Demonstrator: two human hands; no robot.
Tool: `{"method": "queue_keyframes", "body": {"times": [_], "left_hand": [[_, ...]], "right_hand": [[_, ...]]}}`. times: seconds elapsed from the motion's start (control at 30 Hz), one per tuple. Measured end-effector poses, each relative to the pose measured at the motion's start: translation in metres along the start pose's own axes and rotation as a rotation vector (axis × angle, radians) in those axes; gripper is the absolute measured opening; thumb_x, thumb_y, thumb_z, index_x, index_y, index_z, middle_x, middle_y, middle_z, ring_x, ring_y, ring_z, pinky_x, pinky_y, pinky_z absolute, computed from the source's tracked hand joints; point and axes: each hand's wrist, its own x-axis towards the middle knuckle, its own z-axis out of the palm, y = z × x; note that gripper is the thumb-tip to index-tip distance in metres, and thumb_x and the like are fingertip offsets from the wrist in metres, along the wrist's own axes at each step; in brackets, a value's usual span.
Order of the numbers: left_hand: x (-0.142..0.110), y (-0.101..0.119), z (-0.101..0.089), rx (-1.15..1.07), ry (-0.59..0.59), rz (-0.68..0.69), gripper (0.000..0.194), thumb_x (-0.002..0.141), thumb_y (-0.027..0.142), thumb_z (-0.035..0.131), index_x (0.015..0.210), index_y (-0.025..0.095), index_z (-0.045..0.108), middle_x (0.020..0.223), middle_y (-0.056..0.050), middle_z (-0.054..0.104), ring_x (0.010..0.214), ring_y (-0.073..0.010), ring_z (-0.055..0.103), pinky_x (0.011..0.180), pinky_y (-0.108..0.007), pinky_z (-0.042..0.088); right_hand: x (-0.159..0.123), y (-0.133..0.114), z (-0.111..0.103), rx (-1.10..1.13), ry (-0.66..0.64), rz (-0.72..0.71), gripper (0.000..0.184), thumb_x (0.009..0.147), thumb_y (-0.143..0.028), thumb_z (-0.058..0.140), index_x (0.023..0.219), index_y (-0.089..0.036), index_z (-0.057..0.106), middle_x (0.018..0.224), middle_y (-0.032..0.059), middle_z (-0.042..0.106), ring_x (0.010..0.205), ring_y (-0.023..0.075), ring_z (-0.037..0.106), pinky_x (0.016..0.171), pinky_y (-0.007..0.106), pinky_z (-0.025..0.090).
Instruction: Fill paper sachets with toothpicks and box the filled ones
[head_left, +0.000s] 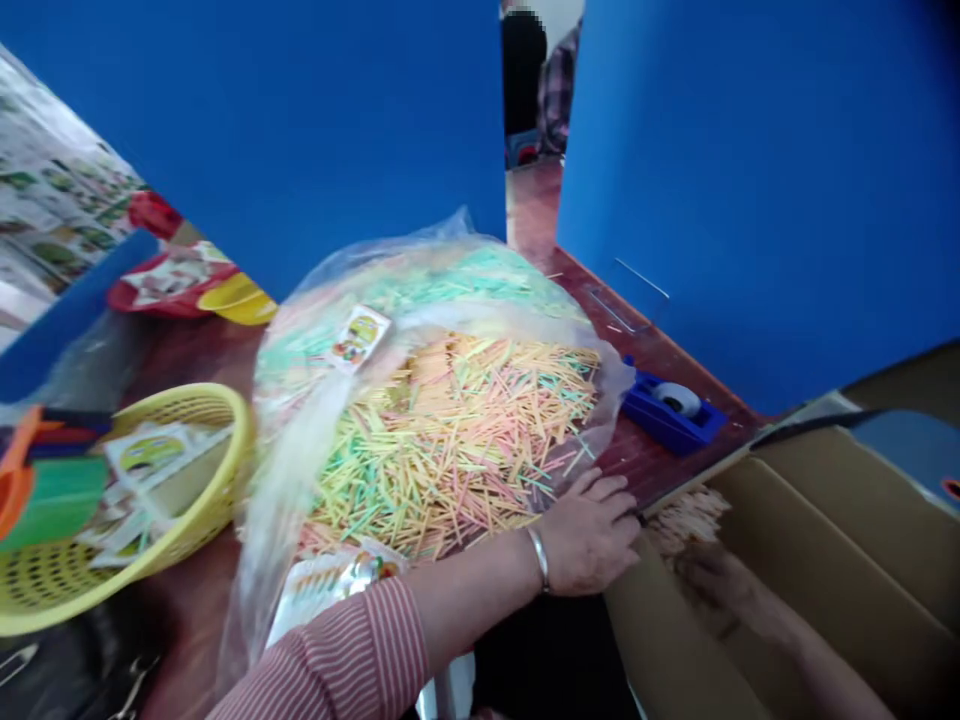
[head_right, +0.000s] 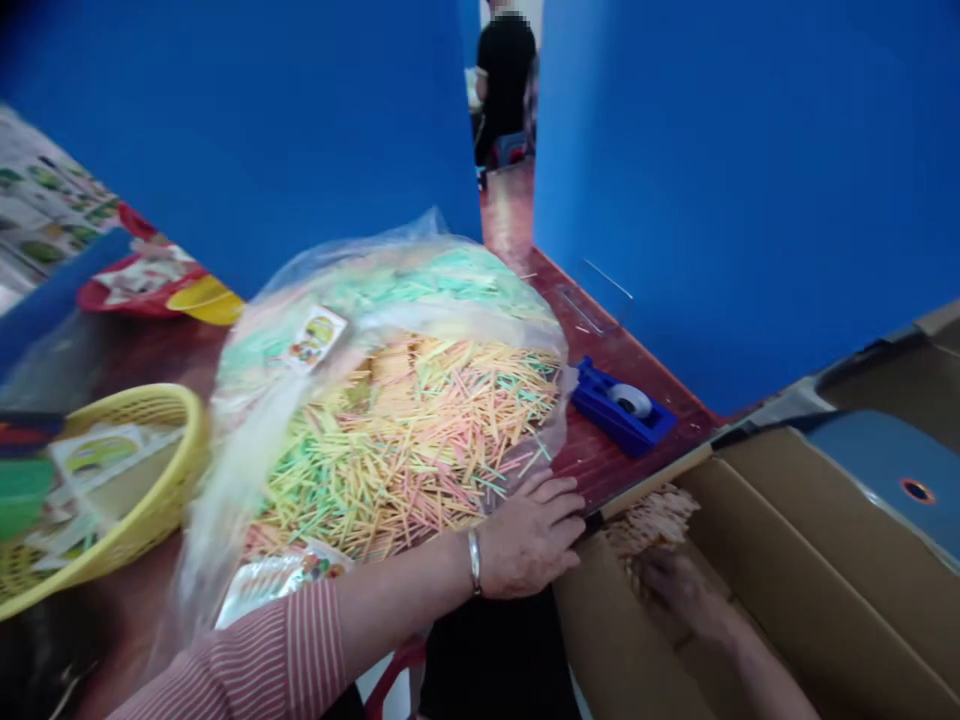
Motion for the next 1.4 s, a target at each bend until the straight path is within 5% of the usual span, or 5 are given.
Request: {"method": "queue_keyframes", "body": {"times": [0.2, 0.43, 0.53, 0.73, 1.4], "left_hand": [[-0.09, 0.009, -0.074, -0.042, 0.274, -0.308, 0.025, 0.084, 0.015, 0.041, 0.104, 0.014, 0.055, 0.099, -0.009, 0.062, 0.097, -0.0168, 0.052, 0.088, -0.033, 0.042], [-0.226, 0.015, -0.095, -0.003, 0.356, -0.972, 0.015, 0.086, 0.022, 0.04, 0.084, 0.019, 0.055, 0.075, -0.003, 0.059, 0.069, -0.0145, 0.057, 0.064, -0.027, 0.046], [-0.252, 0.022, -0.091, 0.054, 0.358, -1.072, 0.014, 0.085, 0.024, 0.041, 0.085, 0.019, 0.054, 0.077, -0.002, 0.059, 0.072, -0.0164, 0.057, 0.067, -0.029, 0.045], [-0.265, 0.031, -0.087, 0.124, 0.349, -1.178, 0.012, 0.083, 0.023, 0.043, 0.085, 0.018, 0.054, 0.081, -0.005, 0.056, 0.082, -0.0202, 0.053, 0.076, -0.034, 0.043], [-0.277, 0.01, -0.06, 0.015, 0.47, -1.074, 0.019, 0.081, 0.021, 0.047, 0.096, 0.023, 0.058, 0.09, -0.004, 0.066, 0.083, -0.0191, 0.062, 0.073, -0.032, 0.049]], "right_hand": [[-0.039, -0.107, 0.002, 0.069, -0.277, -0.269, 0.028, 0.081, -0.047, 0.043, 0.078, -0.024, 0.058, 0.07, 0.0017, 0.058, 0.063, 0.0147, 0.055, 0.059, 0.026, 0.045], [-0.011, -0.265, 0.042, -0.497, 0.247, -0.977, 0.026, 0.089, -0.024, 0.035, 0.101, -0.018, 0.057, 0.1, 0.0077, 0.059, 0.096, 0.0181, 0.051, 0.088, 0.031, 0.038], [0.023, -0.303, 0.054, -0.968, 0.211, -1.053, 0.021, 0.082, -0.013, 0.042, 0.095, -0.012, 0.057, 0.098, 0.0115, 0.058, 0.097, 0.0219, 0.048, 0.089, 0.034, 0.037], [0.065, -0.334, 0.071, -1.404, 0.183, -0.928, 0.018, 0.081, -0.011, 0.042, 0.093, -0.01, 0.057, 0.093, 0.0136, 0.058, 0.092, 0.0244, 0.048, 0.082, 0.035, 0.037], [0.056, -0.356, 0.074, -1.379, 0.294, -0.798, 0.019, 0.078, -0.012, 0.048, 0.093, -0.01, 0.059, 0.094, 0.0149, 0.06, 0.092, 0.025, 0.052, 0.076, 0.032, 0.04]]}}
